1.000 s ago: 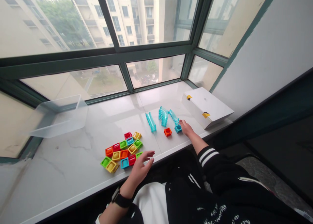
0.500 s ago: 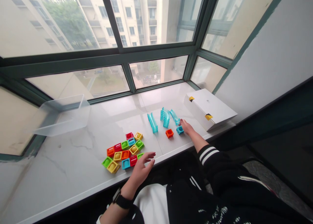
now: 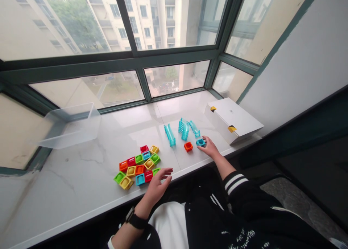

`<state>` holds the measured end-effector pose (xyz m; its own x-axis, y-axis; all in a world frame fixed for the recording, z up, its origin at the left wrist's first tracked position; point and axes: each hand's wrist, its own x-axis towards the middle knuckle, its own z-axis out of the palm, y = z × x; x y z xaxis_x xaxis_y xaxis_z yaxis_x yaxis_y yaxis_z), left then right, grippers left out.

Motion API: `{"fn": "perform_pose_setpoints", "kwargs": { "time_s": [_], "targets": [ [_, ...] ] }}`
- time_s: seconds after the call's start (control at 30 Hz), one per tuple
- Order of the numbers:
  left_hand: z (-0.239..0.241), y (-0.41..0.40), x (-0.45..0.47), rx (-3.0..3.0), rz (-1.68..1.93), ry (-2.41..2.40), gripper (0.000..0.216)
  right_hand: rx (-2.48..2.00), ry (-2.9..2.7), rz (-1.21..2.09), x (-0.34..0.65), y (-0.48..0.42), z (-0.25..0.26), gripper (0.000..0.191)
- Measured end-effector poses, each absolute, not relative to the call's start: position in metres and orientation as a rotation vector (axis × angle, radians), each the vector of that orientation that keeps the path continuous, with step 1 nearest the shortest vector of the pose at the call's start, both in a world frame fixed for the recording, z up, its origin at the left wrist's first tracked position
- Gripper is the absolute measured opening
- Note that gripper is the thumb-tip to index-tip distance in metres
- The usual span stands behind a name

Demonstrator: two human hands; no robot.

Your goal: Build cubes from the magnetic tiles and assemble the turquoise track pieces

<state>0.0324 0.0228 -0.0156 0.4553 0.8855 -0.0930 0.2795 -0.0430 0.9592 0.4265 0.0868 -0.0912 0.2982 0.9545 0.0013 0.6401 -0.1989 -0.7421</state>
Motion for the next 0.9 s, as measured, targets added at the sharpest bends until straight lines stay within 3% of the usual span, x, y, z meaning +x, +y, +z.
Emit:
{"fn": "perform_pose_setpoints", "kwargs": {
  "time_s": [0.17, 0.47, 0.7, 0.9],
  "targets": [
    [-0.011, 0.021, 0.033, 1.577, 0.676, 1.043, 0.037, -1.934, -1.494, 0.568, 0.425, 0.086, -0.091, 0.062],
    [-0.014, 0.019, 0.026, 1.560, 0.718, 1.061, 0.037, -1.934, -1.549, 0.512, 0.427, 0.091, -0.096, 0.059],
    [-0.014, 0.018, 0.025, 1.543, 0.700, 1.054, 0.039, -1.952, -1.570, 0.489, 0.427, 0.091, -0.094, 0.059],
    [-0.017, 0.020, 0.021, 1.540, 0.712, 1.070, 0.041, -1.961, -1.475, 0.527, 0.425, 0.080, -0.098, 0.074]
  ]
}}
